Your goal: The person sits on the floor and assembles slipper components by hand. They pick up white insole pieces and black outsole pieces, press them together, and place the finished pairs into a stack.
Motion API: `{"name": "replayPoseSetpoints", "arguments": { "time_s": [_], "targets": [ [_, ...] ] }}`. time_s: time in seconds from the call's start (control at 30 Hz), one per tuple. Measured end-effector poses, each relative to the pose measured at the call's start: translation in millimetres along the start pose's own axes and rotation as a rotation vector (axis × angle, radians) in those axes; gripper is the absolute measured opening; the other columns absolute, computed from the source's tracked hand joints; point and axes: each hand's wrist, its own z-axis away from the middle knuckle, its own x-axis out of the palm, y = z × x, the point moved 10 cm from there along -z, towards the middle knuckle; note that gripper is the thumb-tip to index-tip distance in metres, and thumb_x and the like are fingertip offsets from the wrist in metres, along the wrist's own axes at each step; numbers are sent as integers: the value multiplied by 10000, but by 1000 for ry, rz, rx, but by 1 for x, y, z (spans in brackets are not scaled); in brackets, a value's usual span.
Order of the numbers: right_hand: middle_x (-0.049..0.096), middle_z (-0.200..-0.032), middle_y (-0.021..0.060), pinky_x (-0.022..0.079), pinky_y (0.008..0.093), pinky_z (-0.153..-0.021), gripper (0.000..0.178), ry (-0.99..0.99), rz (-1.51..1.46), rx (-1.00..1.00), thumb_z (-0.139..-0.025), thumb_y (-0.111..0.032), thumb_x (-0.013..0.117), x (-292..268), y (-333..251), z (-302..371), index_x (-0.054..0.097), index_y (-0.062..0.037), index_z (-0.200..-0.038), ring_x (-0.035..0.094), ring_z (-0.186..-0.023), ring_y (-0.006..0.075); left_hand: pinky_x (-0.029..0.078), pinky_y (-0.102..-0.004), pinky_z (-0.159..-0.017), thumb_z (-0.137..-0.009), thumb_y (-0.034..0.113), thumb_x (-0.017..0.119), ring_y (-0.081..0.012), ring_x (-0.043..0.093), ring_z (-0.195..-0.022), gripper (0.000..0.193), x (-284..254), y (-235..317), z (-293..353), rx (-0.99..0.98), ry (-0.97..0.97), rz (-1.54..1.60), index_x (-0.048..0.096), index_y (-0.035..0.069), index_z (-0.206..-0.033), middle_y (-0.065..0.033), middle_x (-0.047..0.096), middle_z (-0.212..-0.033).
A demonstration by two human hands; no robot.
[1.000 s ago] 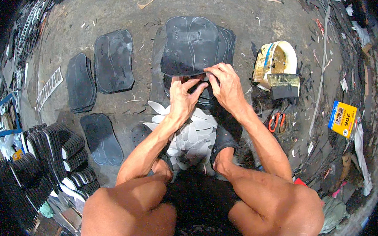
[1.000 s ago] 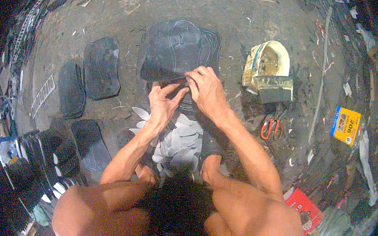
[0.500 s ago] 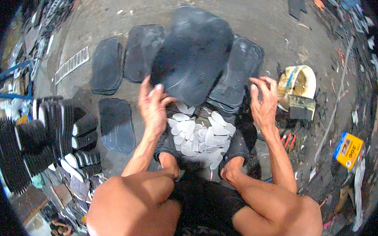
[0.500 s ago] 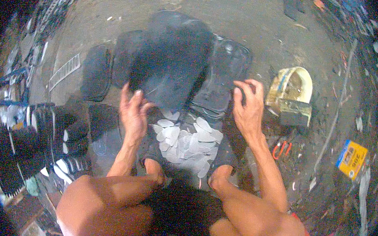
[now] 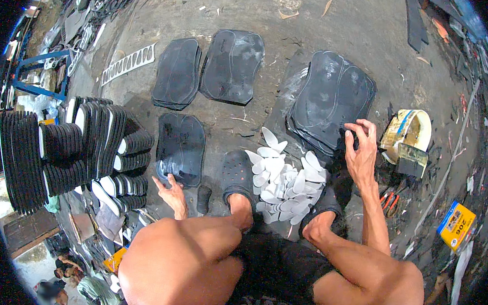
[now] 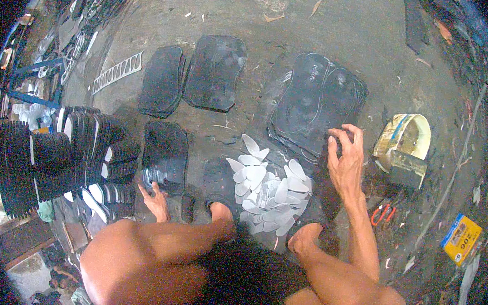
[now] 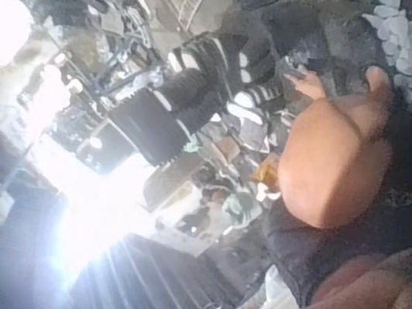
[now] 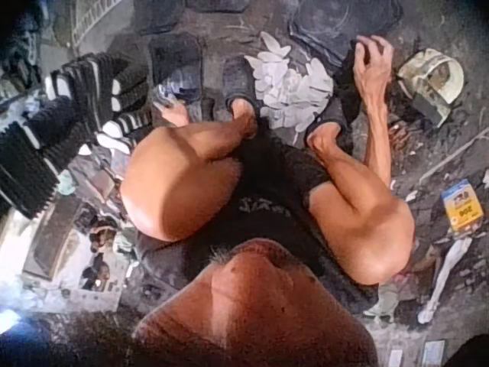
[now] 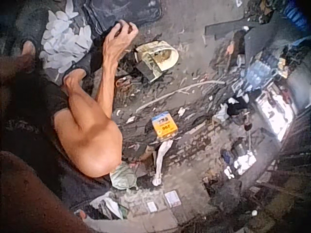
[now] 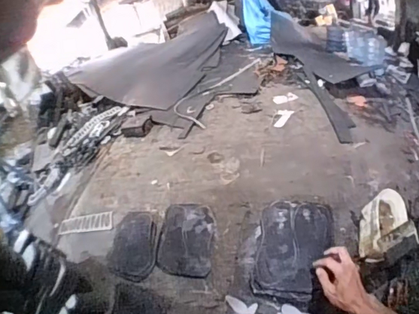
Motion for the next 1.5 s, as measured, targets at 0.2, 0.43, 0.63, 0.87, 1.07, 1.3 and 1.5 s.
{"name": "replayPoseSetpoints", "arguments": {
  "time_s": [0.2,0.43,0.63,0.87,1.07,1.3,1.5],
  "targets": [
    [587,-1326,200,522,467,-1032,161,17,36,-25,-1022,-104,675,-13,0,8,748,-56,-1157,646,-1200,394,559,-469,-947,-955,327,831,-314,676,-1174,713,32,162,68,920,343,-440,532,-1,-1513,-221,696,-1275],
    [592,-1318,211,517,479,-1039,169,-23,-23,-52,-1017,-103,676,1,-13,1,744,-40,-1159,642,-1200,407,537,-480,-1019,-856,334,915,-345,688,-1134,756,210,227,14,122,-215,128,548,-89,-1365,-232,698,-1292],
    [596,-1330,209,505,486,-1058,170,-17,-42,-12,-1013,-104,676,-5,0,8,745,-50,-1158,623,-1224,410,540,-475,-997,-698,175,990,-337,681,-1120,708,257,194,-1,-337,-163,317,610,-57,-1250,-212,709,-1213],
    [592,-1331,197,513,484,-1056,165,-13,-20,15,-1016,-98,670,-10,14,11,747,-58,-1156,631,-1223,403,569,-468,-944,-683,-7,932,-342,678,-1122,647,276,199,3,-333,-55,320,550,-91,-1198,-251,644,-1330],
    [590,-1326,202,518,481,-1045,170,-31,-56,-12,-1016,-93,667,-2,-1,10,741,-43,-1160,640,-1201,401,555,-469,-959,-731,11,846,-371,670,-1135,523,282,171,-31,-402,203,263,572,-43,-1172,-227,611,-1342],
    [590,-1318,198,521,473,-1029,170,-36,-68,-18,-1014,-82,667,1,2,9,737,-33,-1161,643,-1184,395,467,-424,-812,-781,14,677,-304,570,-884,194,280,222,-42,110,-70,271,578,35,-947,-83,579,-950],
    [584,-1329,191,526,467,-1010,167,-15,-29,-2,-1015,-84,671,-15,2,17,734,-44,-1164,652,-1158,381,470,-328,-812,-835,-93,743,-179,537,-895,279,165,297,31,461,-156,836,590,60,-1012,-35,557,-1033]
  ]
}}
